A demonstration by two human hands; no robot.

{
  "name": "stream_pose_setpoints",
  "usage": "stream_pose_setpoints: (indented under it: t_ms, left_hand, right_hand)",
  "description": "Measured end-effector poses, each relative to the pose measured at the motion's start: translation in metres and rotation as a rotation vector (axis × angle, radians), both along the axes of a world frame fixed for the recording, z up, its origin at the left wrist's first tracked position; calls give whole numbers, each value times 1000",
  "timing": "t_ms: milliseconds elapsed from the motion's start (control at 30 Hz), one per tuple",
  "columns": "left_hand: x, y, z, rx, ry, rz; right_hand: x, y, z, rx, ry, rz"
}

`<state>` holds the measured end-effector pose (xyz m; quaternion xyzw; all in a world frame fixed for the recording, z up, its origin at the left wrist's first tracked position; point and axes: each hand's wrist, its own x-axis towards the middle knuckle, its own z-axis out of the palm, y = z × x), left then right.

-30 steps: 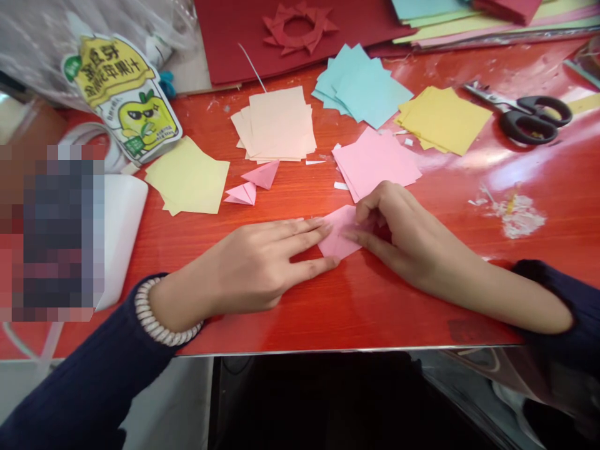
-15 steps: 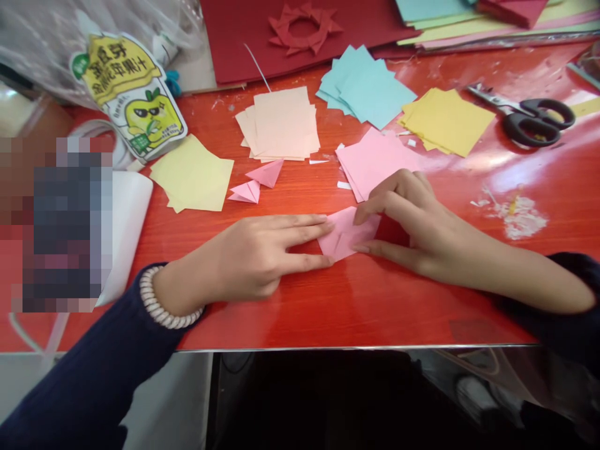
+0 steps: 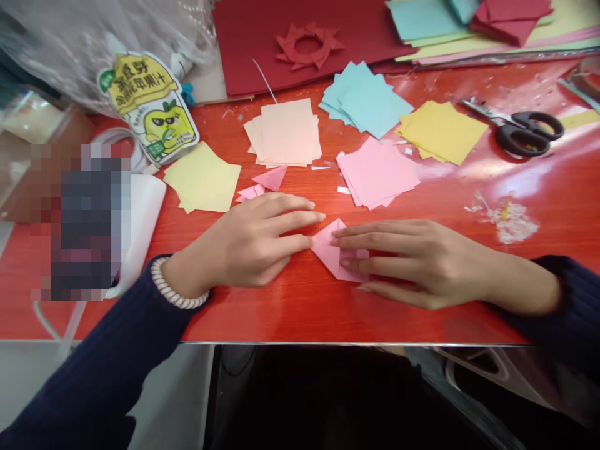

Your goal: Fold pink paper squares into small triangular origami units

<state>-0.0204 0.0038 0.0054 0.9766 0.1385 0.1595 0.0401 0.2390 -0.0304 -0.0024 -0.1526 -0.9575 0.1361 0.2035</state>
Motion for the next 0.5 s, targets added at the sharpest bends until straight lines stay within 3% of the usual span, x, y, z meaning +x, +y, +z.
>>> stream_pose_setpoints:
  t_ms: [367, 500]
  left_hand:
    - [10, -8, -7, 63, -4, 87]
    - [11, -9, -5, 20, 1, 58]
  right_hand:
    - [1, -9, 7, -191, -18, -92]
    - [-1, -7, 3, -81, -7, -92]
